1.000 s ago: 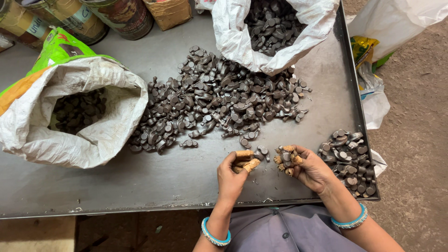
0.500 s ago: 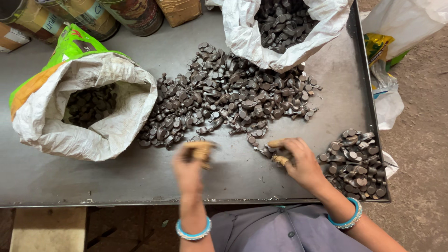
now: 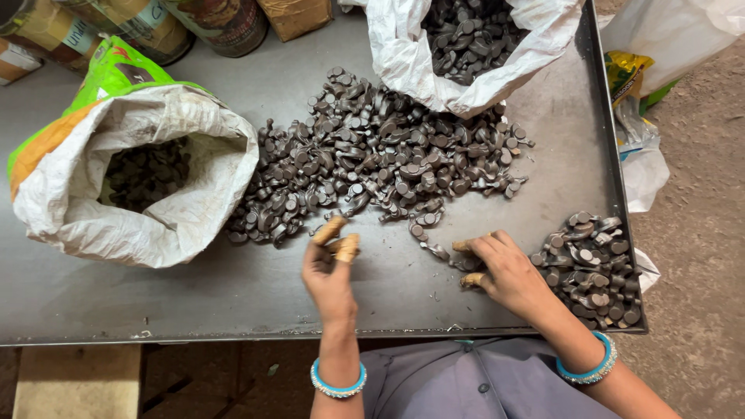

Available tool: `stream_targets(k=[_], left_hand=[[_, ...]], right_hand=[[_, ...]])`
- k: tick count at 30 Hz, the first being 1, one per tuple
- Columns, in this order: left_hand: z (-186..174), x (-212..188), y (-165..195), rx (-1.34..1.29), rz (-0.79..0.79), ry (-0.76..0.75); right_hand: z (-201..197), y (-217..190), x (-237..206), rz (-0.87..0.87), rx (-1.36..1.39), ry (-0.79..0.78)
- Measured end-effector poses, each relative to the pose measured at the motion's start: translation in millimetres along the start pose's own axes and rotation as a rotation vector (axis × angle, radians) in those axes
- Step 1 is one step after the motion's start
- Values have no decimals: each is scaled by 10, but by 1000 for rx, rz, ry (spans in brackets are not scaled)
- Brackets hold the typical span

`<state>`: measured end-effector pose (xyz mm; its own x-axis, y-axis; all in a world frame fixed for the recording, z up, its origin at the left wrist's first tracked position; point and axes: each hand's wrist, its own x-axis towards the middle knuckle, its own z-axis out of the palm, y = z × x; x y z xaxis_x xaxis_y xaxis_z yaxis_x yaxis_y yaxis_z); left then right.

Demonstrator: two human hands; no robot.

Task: The person picks small dark metal castings one at a time from a pile on a metal table, turns and inspects each piece in both hands, and tosses accepted pieces into a cloth sack while placing others back on the table. They continue sorting through the pile and handle a small bag of pieces near the end.

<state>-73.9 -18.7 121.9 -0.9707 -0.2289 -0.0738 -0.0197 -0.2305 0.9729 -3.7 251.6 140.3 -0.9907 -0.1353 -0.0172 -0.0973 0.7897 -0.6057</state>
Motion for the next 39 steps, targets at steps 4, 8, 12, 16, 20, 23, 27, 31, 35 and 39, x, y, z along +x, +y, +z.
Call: stream_targets(k=[4, 8, 12, 16, 20, 23, 27, 31, 35, 39], left_hand=[[176, -162, -197, -1, -75, -150], [308, -273, -280, 72, -115, -235], [313, -350, -323, 41, -181, -259], [331, -386, -352, 15, -207, -281], [338, -402, -355, 28, -245, -298], [333, -387, -357, 28, -250, -296], [340, -370, -348, 2, -223, -310], [368, -406, -329, 52, -269, -374], [427, -531, -386, 142, -287, -566], [380, -528, -450, 111, -295, -642]], right_hand=[[98, 61, -63, -37, -29, 69], [258, 244, -123, 123, 136, 101], [383, 502, -155, 316, 1016, 1], [415, 676, -249, 549, 1548, -91], [452, 775, -256, 639, 1803, -147], [482, 811, -252, 616, 1880, -175], [490, 820, -258, 660, 1851, -126], [455, 798, -254, 604, 1798, -150], [422, 668, -242, 583, 1569, -209], [433, 370, -153, 518, 1336, -212]])
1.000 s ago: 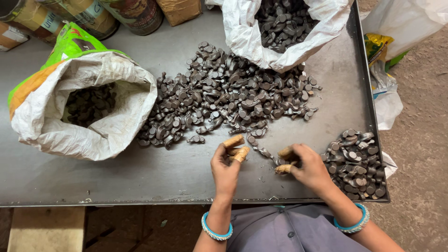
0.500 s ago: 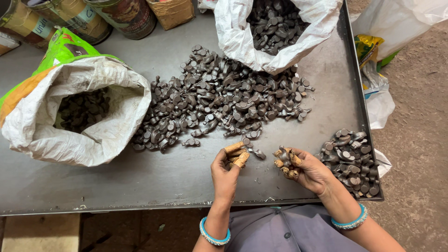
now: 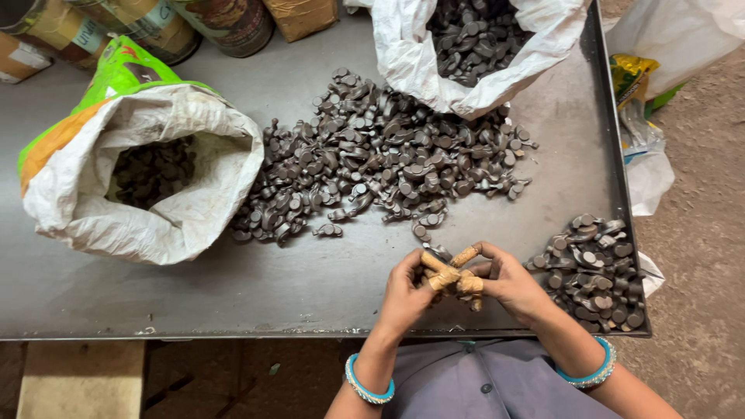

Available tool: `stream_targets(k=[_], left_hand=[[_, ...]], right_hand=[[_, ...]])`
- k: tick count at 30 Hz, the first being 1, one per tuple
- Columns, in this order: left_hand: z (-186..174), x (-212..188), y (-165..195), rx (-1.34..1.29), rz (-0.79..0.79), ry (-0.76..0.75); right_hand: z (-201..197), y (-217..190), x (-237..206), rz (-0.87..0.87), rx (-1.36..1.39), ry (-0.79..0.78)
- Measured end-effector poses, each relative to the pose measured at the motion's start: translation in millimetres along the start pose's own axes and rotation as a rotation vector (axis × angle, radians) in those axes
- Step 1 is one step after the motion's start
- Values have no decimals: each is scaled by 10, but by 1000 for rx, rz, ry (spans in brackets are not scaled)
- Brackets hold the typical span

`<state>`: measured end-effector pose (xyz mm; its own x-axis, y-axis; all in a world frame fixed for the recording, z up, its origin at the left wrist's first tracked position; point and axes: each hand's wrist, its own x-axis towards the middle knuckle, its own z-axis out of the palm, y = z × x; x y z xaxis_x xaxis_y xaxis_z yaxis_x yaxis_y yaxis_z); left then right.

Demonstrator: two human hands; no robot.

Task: The person picks small dark metal castings one at a time from a pile on a metal table, turns and inspects each piece in both hands, and tosses accepted pieces into a cloth sack while placing others back on the table. They continue sorting through the pile and handle a small bag of pieces near the end.

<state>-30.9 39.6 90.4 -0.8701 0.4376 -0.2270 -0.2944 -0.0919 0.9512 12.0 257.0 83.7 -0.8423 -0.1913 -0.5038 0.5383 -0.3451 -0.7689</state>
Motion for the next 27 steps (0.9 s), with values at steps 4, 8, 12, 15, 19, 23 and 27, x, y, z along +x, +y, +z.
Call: stream_targets(k=[4, 8, 12, 15, 19, 23, 27], left_hand=[[-500, 32, 251, 57, -60, 193], [-1104, -56, 833, -162, 499, 764], [-1222, -133, 1152, -322, 619, 736], [-1022, -51, 1005, -170, 509, 716], [-628, 32, 464, -20, 215, 553], [-360, 143, -185, 365, 66, 399], [-295, 388, -600, 255, 113, 174]], right_hand=[[304, -149, 58, -256, -539, 204], [480, -308, 36, -513, -1019, 404], [553, -317, 92, -628, -1171, 396], [511, -220, 166, -683, -1170, 331], [380, -65, 210, -713, -1169, 360], [284, -36, 165, -772, -1129, 383], [215, -125, 36, -725, -1021, 311]])
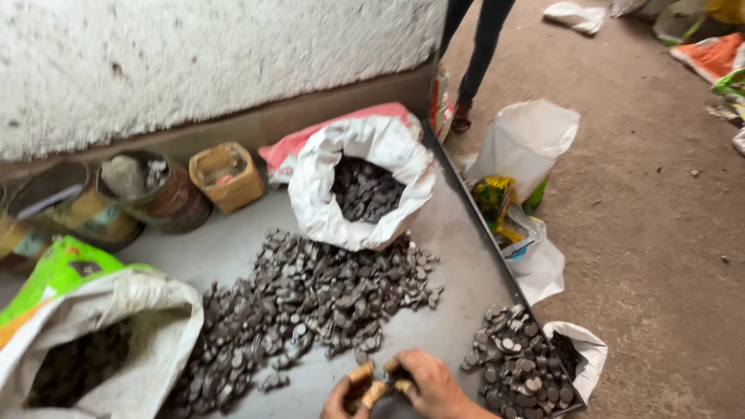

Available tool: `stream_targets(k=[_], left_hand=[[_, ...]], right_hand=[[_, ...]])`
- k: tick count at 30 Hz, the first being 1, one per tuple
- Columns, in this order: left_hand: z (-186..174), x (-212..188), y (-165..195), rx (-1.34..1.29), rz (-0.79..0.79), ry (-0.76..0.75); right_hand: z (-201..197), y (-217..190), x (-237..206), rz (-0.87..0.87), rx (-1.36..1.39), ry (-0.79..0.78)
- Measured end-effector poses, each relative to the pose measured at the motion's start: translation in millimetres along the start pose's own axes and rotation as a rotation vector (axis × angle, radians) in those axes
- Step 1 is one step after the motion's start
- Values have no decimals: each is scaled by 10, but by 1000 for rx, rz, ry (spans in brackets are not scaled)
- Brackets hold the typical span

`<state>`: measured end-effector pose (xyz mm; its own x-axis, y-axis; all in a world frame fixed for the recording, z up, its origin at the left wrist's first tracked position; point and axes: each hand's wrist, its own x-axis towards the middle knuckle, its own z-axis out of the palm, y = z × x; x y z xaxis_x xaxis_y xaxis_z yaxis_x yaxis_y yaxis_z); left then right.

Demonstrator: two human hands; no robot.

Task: The person picks small dark metal castings one at a time from a pile on a metal table, turns and inspects each piece in both hands, and tosses accepted pieces into a cloth sack while placing others back on the table. They continue sorting through the pile and handle a small bag of pieces near the end.

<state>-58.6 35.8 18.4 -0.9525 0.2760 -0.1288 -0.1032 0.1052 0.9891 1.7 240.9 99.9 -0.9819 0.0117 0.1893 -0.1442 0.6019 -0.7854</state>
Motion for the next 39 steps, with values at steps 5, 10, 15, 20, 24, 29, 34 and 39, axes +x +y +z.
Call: stream_targets(k=[5, 10, 15, 20, 24, 29, 34, 39], left_hand=[[22, -38, -49, -308, -327, -19], [-94, -68, -13, -461, -249, -127], [24, -314, -34, -482, -388, 152], [76, -283, 98, -662, -359, 137], [17, -264, 347, -693, -260, 1], [-25, -270, 527, -709, -292, -5], [-142, -271, 501, -872, -551, 78], [-651, -217, 429, -927, -412, 251]], right_hand=[[-74, -70, -72, 163, 189, -40], [-22, -67, -75, 311, 593, -10], [95, 91, -17, 350, 638, -20], [208, 264, 60, 459, 901, -65], [277, 254, 98, 509, 1022, -34], [326, 213, 142, 539, 1004, 5], [329, -104, 202, 299, 714, -147], [509, -708, 612, 170, 437, -182]])
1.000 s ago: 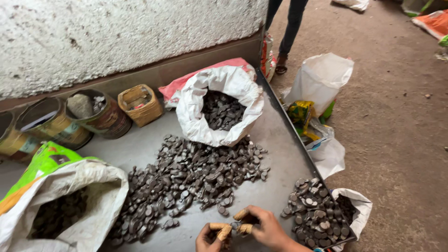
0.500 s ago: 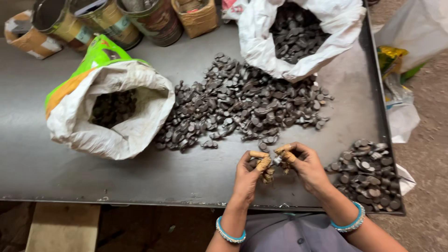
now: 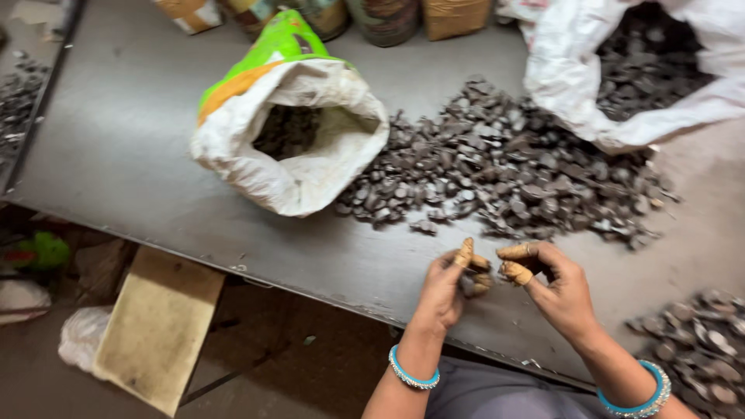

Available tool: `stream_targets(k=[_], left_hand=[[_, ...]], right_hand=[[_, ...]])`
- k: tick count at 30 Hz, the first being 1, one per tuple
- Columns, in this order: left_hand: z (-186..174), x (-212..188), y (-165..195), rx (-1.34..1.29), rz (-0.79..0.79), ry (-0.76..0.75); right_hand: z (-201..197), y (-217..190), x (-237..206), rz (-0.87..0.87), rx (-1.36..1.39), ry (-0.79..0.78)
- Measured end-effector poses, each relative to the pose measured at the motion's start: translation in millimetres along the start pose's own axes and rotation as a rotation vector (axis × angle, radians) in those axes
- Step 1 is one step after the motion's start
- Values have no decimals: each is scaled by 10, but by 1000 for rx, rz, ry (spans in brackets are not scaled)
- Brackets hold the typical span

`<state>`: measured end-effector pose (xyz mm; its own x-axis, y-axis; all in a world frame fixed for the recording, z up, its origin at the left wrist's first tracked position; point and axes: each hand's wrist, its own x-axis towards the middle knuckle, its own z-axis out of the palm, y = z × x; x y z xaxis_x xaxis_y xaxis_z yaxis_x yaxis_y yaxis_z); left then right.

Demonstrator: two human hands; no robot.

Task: The person picks small dark metal castings one at a time from a pile on a metal table, turns and inspects each piece in both hands, and tosses accepted pieces into a cloth sack while placing others back on the table. They continue sorting through the pile and handle a small bag of pieces near the end.

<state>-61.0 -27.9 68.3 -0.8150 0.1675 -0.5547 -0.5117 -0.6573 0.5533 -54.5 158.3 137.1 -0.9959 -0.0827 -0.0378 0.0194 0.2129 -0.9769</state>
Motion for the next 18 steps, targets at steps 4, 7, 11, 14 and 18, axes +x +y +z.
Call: stream_targets(k=[4, 7, 11, 14, 18], left_hand=[[-435, -42, 753, 525, 576, 355], [-734, -151, 1428, 1175, 657, 785], [-855, -22, 1911, 1368, 715, 592], [-907, 163, 2192, 1333, 795, 514], [-1002, 347, 2482, 1348, 797, 413]], right_hand=[[301, -362, 443, -249, -411, -104], [684, -503, 878, -462, -563, -276], [1261, -578, 1550, -579, -729, -327], [1502, -623, 2018, -535, -829, -362], [1709, -630, 2405, -510, -993, -349]])
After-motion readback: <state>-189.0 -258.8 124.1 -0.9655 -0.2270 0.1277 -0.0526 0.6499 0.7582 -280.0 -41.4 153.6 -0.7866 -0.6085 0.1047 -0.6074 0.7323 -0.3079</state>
